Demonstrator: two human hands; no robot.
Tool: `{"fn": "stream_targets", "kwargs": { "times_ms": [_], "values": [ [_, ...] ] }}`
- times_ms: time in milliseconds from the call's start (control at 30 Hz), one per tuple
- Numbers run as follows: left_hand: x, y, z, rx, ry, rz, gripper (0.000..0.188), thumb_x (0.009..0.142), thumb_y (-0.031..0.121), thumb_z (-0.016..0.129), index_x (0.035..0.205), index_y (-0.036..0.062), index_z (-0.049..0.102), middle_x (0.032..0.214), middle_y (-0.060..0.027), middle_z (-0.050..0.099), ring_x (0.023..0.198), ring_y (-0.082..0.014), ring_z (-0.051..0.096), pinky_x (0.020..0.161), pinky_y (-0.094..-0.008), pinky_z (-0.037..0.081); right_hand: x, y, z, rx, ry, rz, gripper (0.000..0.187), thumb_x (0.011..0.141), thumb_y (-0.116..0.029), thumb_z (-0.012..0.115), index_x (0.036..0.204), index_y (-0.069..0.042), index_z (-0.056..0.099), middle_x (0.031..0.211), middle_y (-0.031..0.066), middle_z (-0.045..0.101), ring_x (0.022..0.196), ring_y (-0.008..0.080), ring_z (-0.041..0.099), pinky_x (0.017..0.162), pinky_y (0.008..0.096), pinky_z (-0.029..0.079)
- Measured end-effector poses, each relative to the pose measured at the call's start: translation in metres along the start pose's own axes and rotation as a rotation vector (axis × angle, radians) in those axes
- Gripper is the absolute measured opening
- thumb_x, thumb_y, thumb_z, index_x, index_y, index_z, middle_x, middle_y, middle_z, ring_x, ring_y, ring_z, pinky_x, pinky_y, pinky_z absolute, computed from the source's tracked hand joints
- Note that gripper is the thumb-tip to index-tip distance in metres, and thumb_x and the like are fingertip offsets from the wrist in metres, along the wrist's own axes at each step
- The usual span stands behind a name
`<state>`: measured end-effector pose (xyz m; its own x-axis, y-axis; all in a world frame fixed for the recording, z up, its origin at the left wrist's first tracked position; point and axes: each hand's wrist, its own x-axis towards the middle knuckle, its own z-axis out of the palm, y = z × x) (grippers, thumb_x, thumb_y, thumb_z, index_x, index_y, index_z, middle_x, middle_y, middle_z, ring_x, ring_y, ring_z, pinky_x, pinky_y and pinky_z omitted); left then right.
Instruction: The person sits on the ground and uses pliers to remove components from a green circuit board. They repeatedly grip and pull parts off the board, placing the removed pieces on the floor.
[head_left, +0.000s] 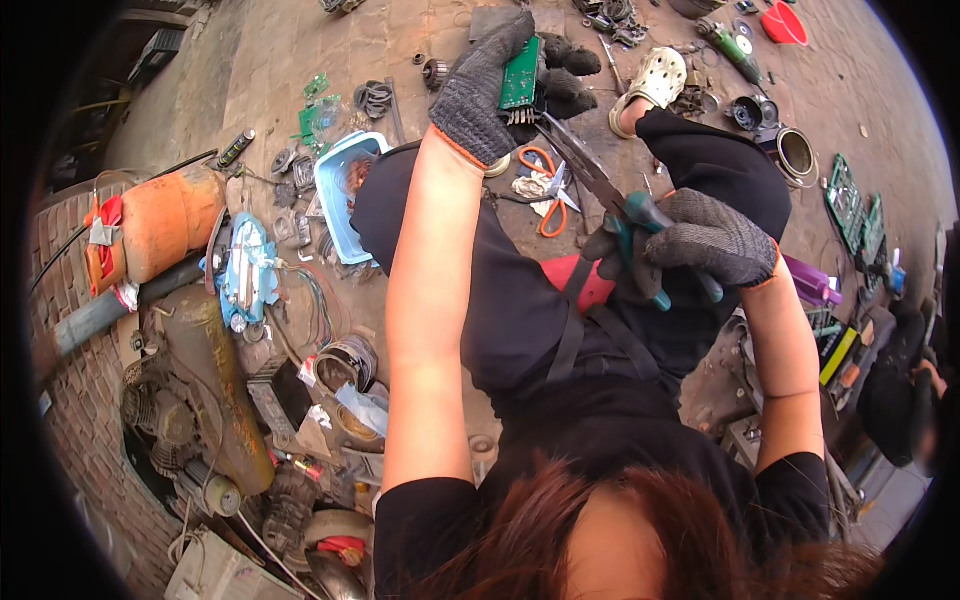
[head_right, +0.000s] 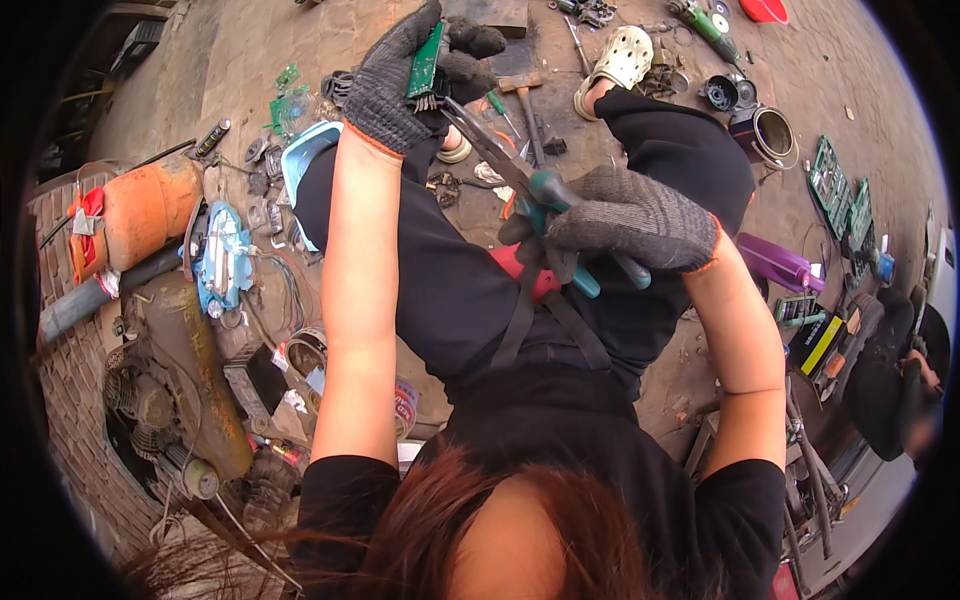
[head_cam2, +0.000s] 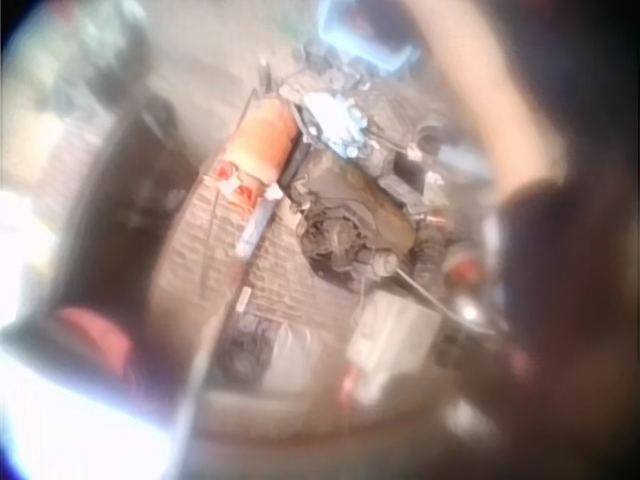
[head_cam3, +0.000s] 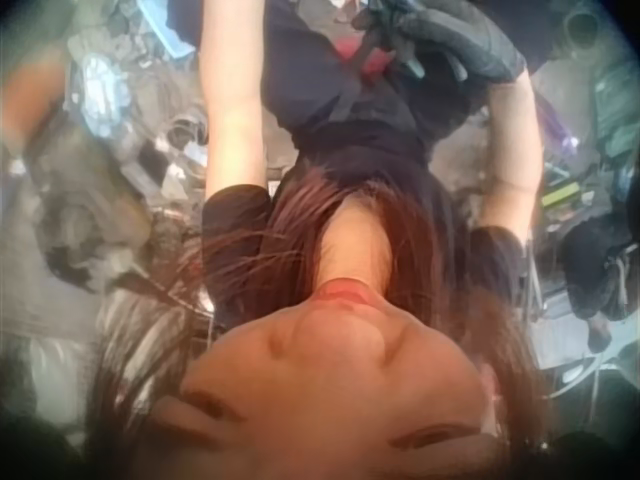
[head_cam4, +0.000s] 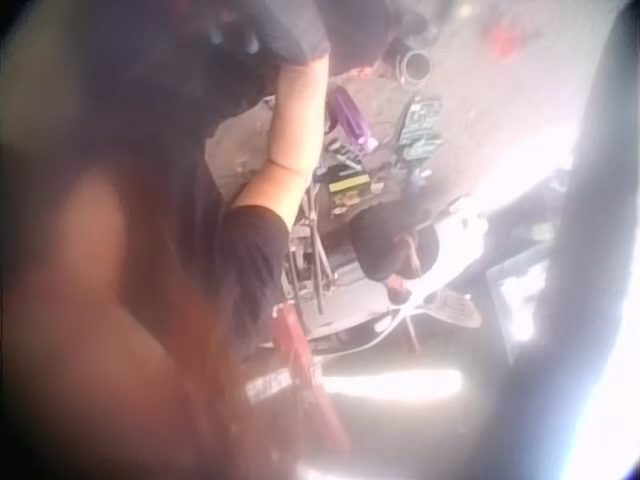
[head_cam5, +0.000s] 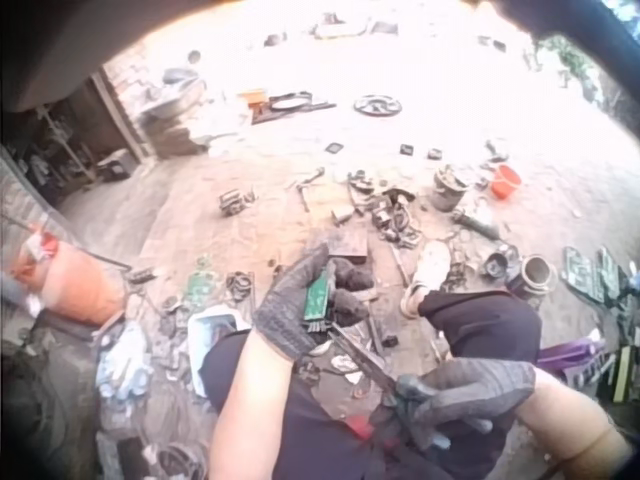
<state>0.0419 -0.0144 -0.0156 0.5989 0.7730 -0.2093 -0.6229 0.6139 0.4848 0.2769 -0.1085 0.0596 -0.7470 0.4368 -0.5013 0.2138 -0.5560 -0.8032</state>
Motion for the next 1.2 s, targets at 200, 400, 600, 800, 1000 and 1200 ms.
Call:
{"fn": "stream_targets", "kwargs": {
  "times_ms": [200, 400, 600, 800, 1000, 1200],
  "values": [
    [0.005, -0.004, -0.004, 0.075, 0.094, 0.047, 0.045, 0.093, 0.037, 0.051, 0.104, -0.0059, 0.056, 0.093, -0.0223, 0.065, 0.067, -0.0303, 0.068, 0.066, -0.0436, 0.058, 0.001, -0.001, -0.004, -0.076, -0.004, 0.024, 0.045, 0.081, -0.023, 0.055, 0.114, 0.008, 0.058, 0.099, 0.0142, 0.068, 0.078, 0.0144, 0.065, 0.074, 0.0244, 0.051],
    [0.002, -0.006, 0.0, 0.042, 0.044, 0.071, 0.041, 0.092, 0.034, 0.053, 0.103, -0.0052, 0.057, 0.091, -0.0245, 0.065, 0.066, -0.0325, 0.067, 0.063, -0.0451, 0.059, 0.0, -0.005, -0.006, -0.172, 0.002, 0.094, 0.043, 0.082, -0.024, 0.055, 0.114, 0.004, 0.06, 0.087, 0.01, 0.069, 0.07, 0.0122, 0.064, 0.066, 0.0234, 0.051],
    [0.001, -0.002, -0.005, 0.041, -0.038, 0.001, 0.048, 0.094, 0.043, 0.048, 0.105, -0.0026, 0.057, 0.094, -0.0183, 0.065, 0.068, -0.0266, 0.069, 0.063, -0.0388, 0.057, 0.001, -0.008, -0.004, -0.208, -0.02, 0.033, 0.04, 0.082, -0.021, 0.054, 0.113, 0.003, 0.061, 0.077, 0.0091, 0.068, 0.065, 0.0117, 0.063, 0.06, 0.0242, 0.051],
    [0.008, -0.012, -0.016, 0.096, 0.203, 0.075, 0.034, 0.091, 0.029, 0.057, 0.099, -0.0036, 0.059, 0.085, -0.0192, 0.066, 0.066, -0.0305, 0.067, 0.056, -0.0408, 0.058, 0.007, 0.018, -0.024, -0.191, -0.142, -0.197, 0.026, 0.087, -0.015, 0.053, 0.102, 0.003, 0.063, 0.08, 0.0108, 0.068, 0.071, 0.0163, 0.064, 0.069, 0.03, 0.051],
    [0.009, -0.012, -0.014, 0.225, 0.233, 0.059, 0.024, 0.086, 0.022, 0.064, 0.097, 0.0011, 0.063, 0.083, -0.0094, 0.066, 0.063, -0.0211, 0.065, 0.056, -0.0334, 0.056, 0.007, 0.045, -0.028, 0.096, -0.039, -0.304, 0.02, 0.091, -0.008, 0.05, 0.099, 0.004, 0.064, 0.098, 0.0135, 0.068, 0.084, 0.0191, 0.065, 0.08, 0.0299, 0.05],
    [-0.001, -0.013, -0.001, 0.492, 0.076, -0.013, 0.032, 0.094, 0.026, 0.051, 0.101, -0.0055, 0.058, 0.09, -0.0174, 0.063, 0.072, -0.0278, 0.068, 0.059, -0.0339, 0.059, 0.008, 0.022, -0.026, 0.344, -0.128, -0.05, 0.029, 0.091, -0.015, 0.052, 0.107, 0.008, 0.059, 0.107, 0.0232, 0.063, 0.094, 0.0276, 0.065, 0.085, 0.0373, 0.052]
  ]
}}
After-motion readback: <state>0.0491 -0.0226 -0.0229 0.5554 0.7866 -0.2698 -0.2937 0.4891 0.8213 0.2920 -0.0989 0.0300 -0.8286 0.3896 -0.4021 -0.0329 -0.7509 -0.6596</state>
